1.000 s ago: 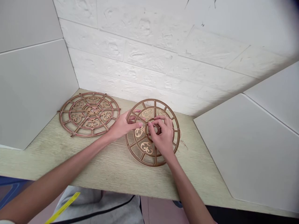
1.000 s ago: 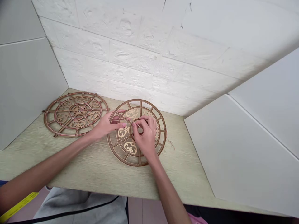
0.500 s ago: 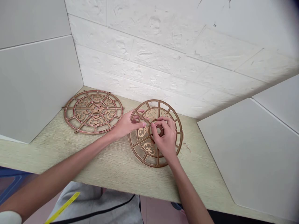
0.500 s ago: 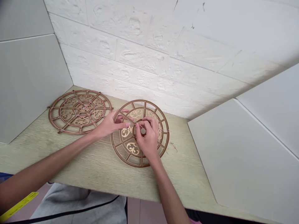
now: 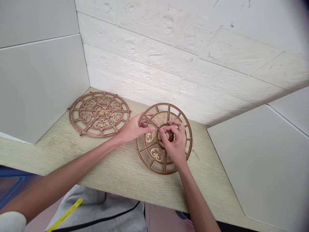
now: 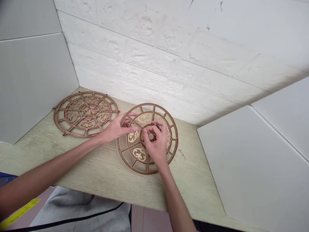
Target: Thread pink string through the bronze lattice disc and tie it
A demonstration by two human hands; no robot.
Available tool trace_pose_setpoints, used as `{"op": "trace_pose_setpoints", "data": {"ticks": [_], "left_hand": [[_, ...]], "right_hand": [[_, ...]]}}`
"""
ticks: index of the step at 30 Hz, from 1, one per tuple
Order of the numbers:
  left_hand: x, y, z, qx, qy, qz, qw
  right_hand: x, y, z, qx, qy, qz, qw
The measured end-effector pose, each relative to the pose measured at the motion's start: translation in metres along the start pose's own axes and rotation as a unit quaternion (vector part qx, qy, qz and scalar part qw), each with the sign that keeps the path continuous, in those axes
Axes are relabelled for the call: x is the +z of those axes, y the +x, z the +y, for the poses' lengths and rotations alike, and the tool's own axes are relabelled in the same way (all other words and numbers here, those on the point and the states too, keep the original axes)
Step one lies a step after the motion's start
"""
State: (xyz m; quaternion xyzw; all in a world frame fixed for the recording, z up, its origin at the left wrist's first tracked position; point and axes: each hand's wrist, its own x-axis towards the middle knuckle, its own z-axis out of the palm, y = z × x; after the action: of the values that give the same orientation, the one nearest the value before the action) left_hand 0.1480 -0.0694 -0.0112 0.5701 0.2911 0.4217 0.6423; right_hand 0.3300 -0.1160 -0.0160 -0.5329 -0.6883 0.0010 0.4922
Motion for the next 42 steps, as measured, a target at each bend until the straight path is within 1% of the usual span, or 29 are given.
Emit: {"op": "trace_pose_setpoints", "data": {"ticks": [4,10,16,24,28,31,37,42], "left_hand": [[-0.0001,-0.0009,0.0005,0.012,0.001,-0.005,1.000],[0.0002,-0.0011,0.0010,0.007,0.007,-0.002,1.000],[-0.0007,0.0004,0.0002,0.004,0.012,0.003,1.000],[-0.0033,0.0006,-0.0047,0.026,0.042,0.002,0.999],[-0.0026,-0.0007,-0.0032,0.038,0.047,0.003,0.998],[-0.0014,-0.0019,-0.0008,0.034,0.043,0.002,0.998],[-0.0006,-0.0024,0.0000,0.027,0.038,0.015,0.999],[-0.0010,-0.0017,-0.0004,0.033,0.019,0.008,0.999]], "right_hand": [[0.0006,-0.0001,0.0005,0.013,0.009,-0.005,1.000],[0.0013,0.0010,0.0011,-0.003,0.012,-0.004,1.000],[-0.0001,0.0015,0.0036,0.006,0.025,-0.012,1.000],[-0.0003,0.0034,0.0035,0.030,0.035,-0.024,0.999],[-0.0006,0.0043,0.0020,0.034,0.041,-0.023,0.998],[-0.0012,0.0046,0.0020,0.039,0.041,-0.028,0.998],[-0.0012,0.0042,0.0028,0.032,0.030,-0.037,0.998],[-0.0004,0.0047,0.0019,0.022,0.026,-0.047,0.998]]}}
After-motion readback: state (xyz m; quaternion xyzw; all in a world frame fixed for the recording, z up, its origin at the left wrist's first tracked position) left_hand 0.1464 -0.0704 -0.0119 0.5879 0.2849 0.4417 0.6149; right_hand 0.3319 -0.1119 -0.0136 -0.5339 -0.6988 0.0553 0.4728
